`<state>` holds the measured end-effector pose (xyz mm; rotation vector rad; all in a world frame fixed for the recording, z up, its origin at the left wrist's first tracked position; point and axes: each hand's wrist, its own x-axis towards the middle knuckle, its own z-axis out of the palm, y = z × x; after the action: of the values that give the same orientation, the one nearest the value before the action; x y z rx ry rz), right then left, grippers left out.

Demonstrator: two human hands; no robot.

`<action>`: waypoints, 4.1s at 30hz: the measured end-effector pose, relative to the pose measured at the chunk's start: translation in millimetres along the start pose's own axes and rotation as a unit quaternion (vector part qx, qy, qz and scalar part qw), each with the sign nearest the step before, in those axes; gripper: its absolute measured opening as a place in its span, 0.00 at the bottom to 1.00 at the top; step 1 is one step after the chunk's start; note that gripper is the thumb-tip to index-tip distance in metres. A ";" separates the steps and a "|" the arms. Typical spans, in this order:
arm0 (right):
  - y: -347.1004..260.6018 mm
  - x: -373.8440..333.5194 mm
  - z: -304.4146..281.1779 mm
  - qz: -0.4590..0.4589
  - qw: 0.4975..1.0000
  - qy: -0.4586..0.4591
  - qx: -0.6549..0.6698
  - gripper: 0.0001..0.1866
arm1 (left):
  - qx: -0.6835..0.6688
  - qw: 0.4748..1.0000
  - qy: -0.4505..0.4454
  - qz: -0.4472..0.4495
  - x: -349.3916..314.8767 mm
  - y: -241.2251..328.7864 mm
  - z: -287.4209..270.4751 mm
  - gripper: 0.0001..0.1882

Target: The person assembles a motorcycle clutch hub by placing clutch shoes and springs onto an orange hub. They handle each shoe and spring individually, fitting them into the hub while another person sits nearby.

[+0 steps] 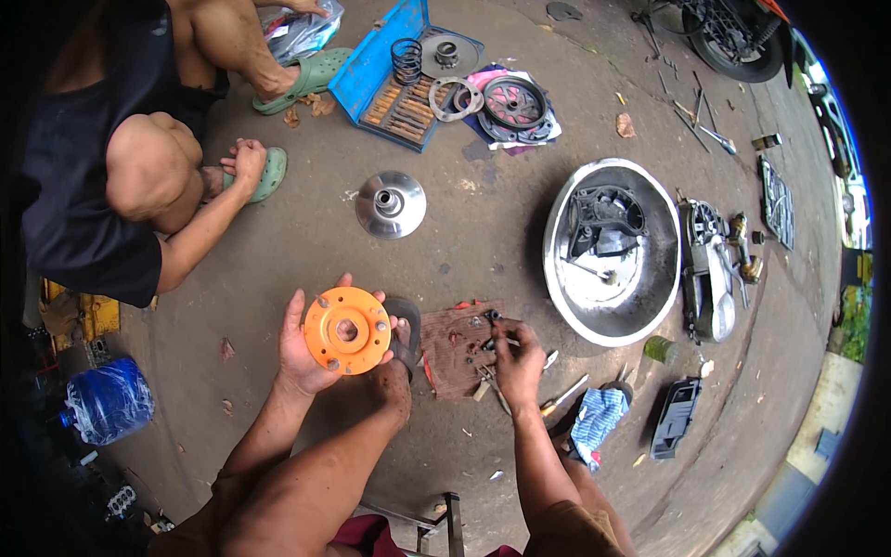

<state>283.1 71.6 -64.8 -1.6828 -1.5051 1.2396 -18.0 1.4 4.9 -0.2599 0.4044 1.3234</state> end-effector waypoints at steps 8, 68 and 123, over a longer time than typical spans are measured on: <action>6.3 3.1 -14.6 0.048 0.998 -0.017 -0.031 0.07 | 0.028 1.000 0.000 -0.001 -0.7 3.0 8.3 0.37; -210.4 103.7 61.8 -0.185 0.964 -0.112 0.153 0.10 | -0.053 0.996 0.018 0.065 -5.9 38.5 10.9 0.40; -204.1 74.3 12.2 0.197 0.769 -0.250 0.554 0.21 | 0.152 0.986 -0.063 0.032 -0.1 7.1 24.6 0.34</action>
<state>177.0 184.8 87.6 -0.8445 -0.3189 2.2964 -21.6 13.0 27.5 0.0909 0.5040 1.3130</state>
